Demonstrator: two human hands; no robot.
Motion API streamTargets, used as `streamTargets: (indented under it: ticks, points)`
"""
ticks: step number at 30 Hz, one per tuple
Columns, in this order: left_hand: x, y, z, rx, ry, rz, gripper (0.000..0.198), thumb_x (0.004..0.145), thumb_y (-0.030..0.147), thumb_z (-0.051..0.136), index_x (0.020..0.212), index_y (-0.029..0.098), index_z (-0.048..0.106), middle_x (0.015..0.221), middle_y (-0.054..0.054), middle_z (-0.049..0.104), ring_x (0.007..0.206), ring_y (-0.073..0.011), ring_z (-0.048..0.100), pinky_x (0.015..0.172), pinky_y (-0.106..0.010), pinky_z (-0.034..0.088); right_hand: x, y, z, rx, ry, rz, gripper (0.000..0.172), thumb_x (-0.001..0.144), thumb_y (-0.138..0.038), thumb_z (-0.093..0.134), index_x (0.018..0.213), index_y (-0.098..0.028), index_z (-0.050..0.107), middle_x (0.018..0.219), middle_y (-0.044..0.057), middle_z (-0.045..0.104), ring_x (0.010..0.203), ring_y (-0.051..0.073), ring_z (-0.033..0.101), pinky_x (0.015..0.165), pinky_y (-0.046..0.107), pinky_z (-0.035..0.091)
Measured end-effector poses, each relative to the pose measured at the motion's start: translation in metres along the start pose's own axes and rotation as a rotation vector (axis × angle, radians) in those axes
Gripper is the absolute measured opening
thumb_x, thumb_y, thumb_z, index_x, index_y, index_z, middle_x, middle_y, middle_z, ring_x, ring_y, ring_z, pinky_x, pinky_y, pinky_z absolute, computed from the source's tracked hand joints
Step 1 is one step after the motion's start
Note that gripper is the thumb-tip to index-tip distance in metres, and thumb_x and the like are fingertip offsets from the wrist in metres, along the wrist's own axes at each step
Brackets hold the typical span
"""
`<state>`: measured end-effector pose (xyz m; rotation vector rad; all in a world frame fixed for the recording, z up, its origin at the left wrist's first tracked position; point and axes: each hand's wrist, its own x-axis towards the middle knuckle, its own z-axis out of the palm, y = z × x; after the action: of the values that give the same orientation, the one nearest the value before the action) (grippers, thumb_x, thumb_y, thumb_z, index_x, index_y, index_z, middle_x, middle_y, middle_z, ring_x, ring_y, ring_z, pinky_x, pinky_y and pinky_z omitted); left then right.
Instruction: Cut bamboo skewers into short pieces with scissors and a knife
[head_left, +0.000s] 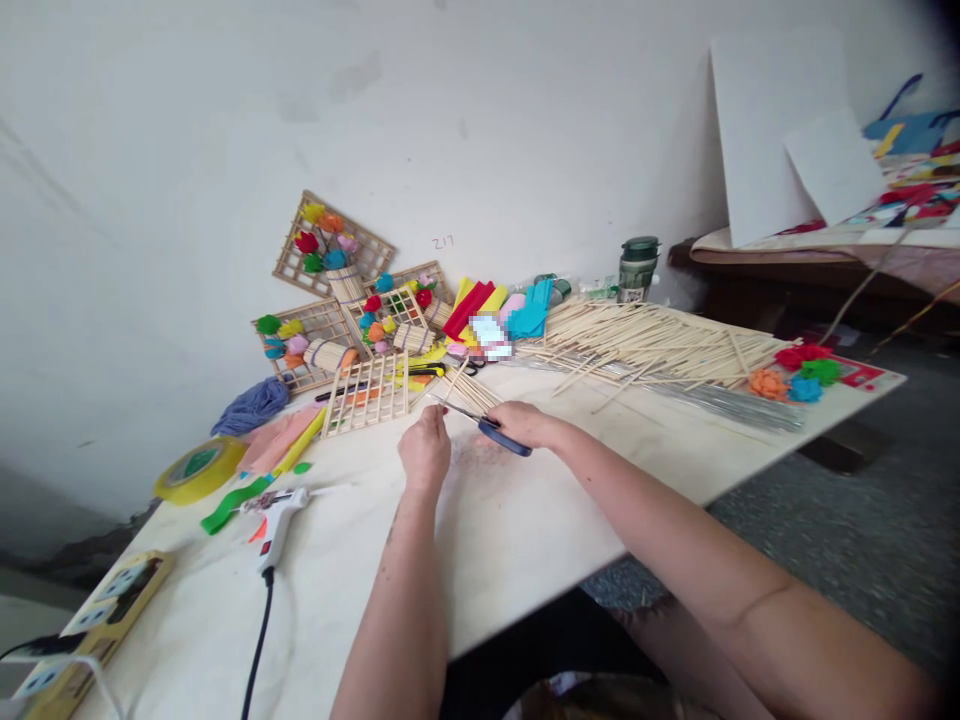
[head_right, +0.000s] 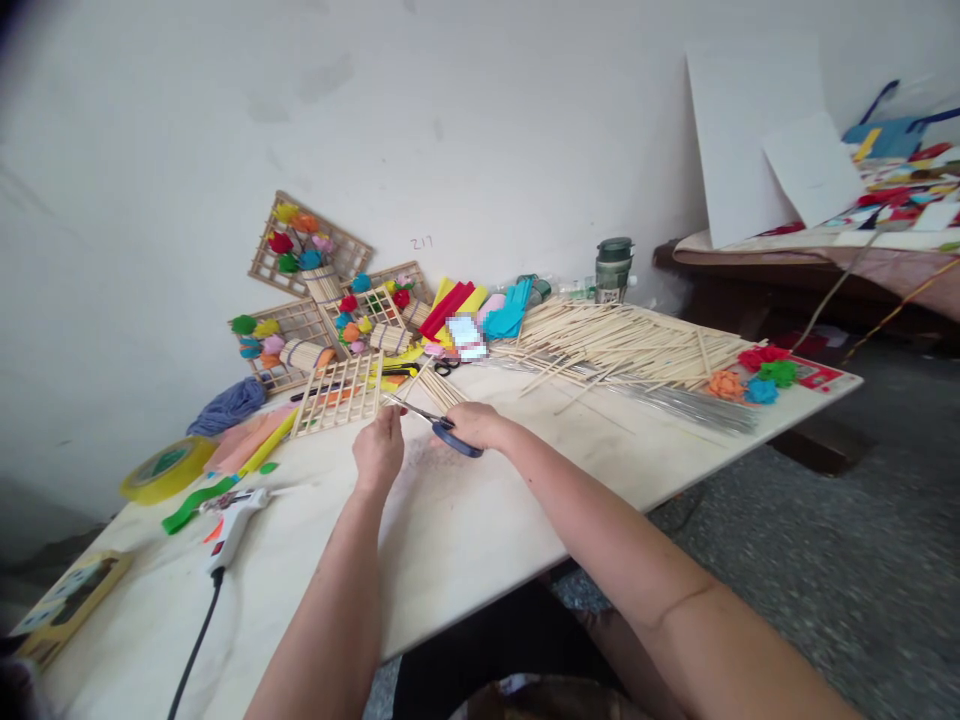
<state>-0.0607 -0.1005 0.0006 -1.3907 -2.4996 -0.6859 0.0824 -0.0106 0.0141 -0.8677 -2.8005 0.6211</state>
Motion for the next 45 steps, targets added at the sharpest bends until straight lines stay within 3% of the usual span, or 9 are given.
streamTargets:
  ticks: [6, 16, 24, 35, 39, 45]
  points:
    - [0.0, -0.002, -0.001, 0.077, -0.021, -0.006, 0.038, 0.087, 0.036, 0.023, 0.098, 0.023, 0.058, 0.074, -0.008, 0.065, 0.07, -0.0204, 0.059, 0.059, -0.027, 0.034, -0.003, -0.004, 0.001, 0.164, -0.048, 0.059, 0.04, 0.068, -0.056, 0.054, 0.058, -0.017, 0.055, 0.054, 0.003, 0.057, 0.054, 0.014, 0.055, 0.047, 0.021, 0.036]
    - [0.002, -0.005, 0.003, 0.123, -0.042, -0.008, 0.04, 0.087, 0.038, 0.023, 0.1, 0.022, 0.058, 0.076, -0.01, 0.066, 0.072, -0.0222, 0.06, 0.059, -0.028, 0.036, 0.0, 0.0, 0.012, 0.537, -0.113, 0.206, 0.045, 0.055, -0.058, 0.063, 0.058, -0.014, 0.055, 0.046, 0.001, 0.053, 0.037, 0.011, 0.049, 0.037, 0.023, 0.042]
    - [0.0, -0.003, 0.003, 0.116, -0.062, 0.019, 0.037, 0.087, 0.035, 0.026, 0.102, 0.022, 0.057, 0.077, -0.01, 0.066, 0.073, -0.02, 0.06, 0.061, -0.027, 0.036, 0.003, -0.006, 0.005, 0.435, -0.123, 0.199, 0.054, 0.057, -0.068, 0.054, 0.056, -0.014, 0.055, 0.049, 0.004, 0.056, 0.04, 0.012, 0.052, 0.039, 0.023, 0.04]
    - [0.003, -0.01, 0.003, 0.078, -0.052, -0.005, 0.035, 0.087, 0.034, 0.027, 0.098, 0.022, 0.058, 0.079, -0.009, 0.066, 0.075, -0.0193, 0.06, 0.06, -0.026, 0.034, 0.024, -0.022, -0.004, 0.061, -0.173, 0.177, 0.056, 0.057, -0.071, 0.049, 0.051, -0.016, 0.055, 0.049, 0.006, 0.057, 0.047, 0.016, 0.055, 0.046, 0.026, 0.038]
    - [0.005, -0.014, 0.005, 0.062, -0.056, -0.038, 0.036, 0.087, 0.035, 0.026, 0.097, 0.022, 0.058, 0.081, -0.009, 0.066, 0.076, -0.0195, 0.06, 0.059, -0.026, 0.035, 0.027, -0.016, 0.003, 0.131, -0.152, 0.169, 0.055, 0.056, -0.07, 0.051, 0.052, -0.016, 0.055, 0.05, 0.005, 0.057, 0.046, 0.016, 0.054, 0.045, 0.025, 0.038]
    - [0.006, -0.018, 0.007, 0.059, -0.057, -0.068, 0.037, 0.087, 0.036, 0.026, 0.097, 0.022, 0.059, 0.083, -0.008, 0.067, 0.077, -0.02, 0.06, 0.059, -0.026, 0.034, 0.027, -0.004, 0.022, 0.451, -0.159, 0.175, 0.047, 0.055, -0.062, 0.06, 0.057, -0.016, 0.052, 0.045, 0.0, 0.051, 0.038, 0.011, 0.048, 0.038, 0.023, 0.039]
